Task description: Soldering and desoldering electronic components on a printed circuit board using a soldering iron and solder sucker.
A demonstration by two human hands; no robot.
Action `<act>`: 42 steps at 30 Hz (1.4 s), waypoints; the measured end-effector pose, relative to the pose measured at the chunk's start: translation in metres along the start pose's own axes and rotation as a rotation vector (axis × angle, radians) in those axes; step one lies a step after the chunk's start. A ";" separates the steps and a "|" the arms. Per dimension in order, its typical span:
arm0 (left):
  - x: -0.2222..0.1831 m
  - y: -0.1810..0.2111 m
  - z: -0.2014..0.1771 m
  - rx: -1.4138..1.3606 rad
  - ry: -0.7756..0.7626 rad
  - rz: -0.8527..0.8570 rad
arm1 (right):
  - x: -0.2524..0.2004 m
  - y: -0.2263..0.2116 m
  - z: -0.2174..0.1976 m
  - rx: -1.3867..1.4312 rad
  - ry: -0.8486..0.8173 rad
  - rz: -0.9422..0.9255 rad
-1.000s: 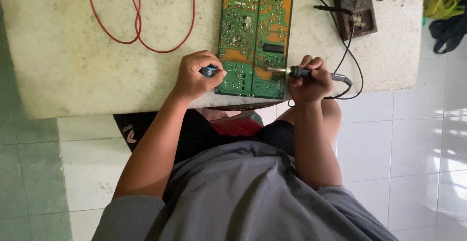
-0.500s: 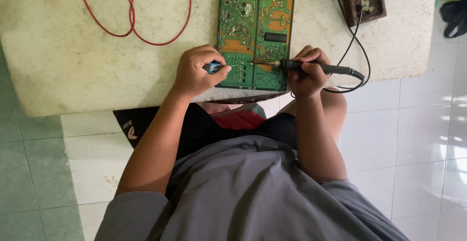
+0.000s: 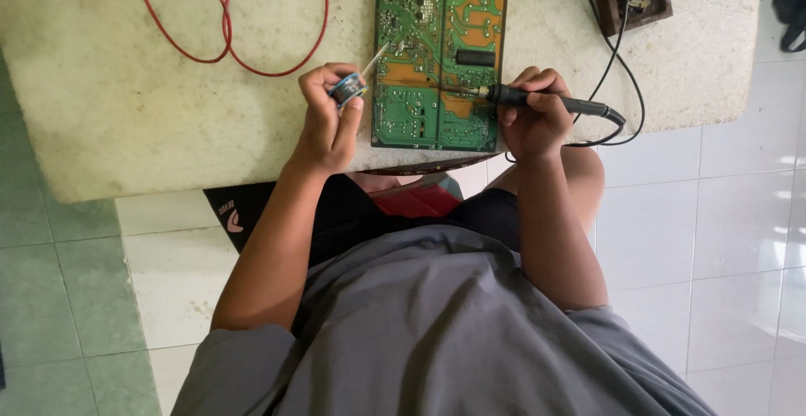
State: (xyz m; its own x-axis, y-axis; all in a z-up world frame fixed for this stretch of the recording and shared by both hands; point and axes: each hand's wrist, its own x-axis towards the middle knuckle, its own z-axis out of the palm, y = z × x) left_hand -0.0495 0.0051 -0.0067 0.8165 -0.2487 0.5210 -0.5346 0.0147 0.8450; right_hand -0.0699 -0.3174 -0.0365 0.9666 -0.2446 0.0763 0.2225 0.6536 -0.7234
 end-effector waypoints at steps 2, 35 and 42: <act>-0.005 0.002 -0.004 0.018 -0.023 -0.001 | 0.000 0.000 -0.001 0.003 0.000 0.007; -0.036 0.007 -0.006 0.164 0.136 -0.056 | -0.041 0.011 0.048 -0.222 -0.225 -0.295; -0.039 0.004 -0.007 0.222 0.122 -0.014 | -0.041 0.011 0.049 -0.239 -0.241 -0.284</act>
State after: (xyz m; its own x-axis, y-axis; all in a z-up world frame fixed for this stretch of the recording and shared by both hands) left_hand -0.0816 0.0220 -0.0230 0.8375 -0.1281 0.5312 -0.5464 -0.2039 0.8123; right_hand -0.1014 -0.2652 -0.0136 0.8794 -0.1981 0.4328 0.4758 0.3937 -0.7865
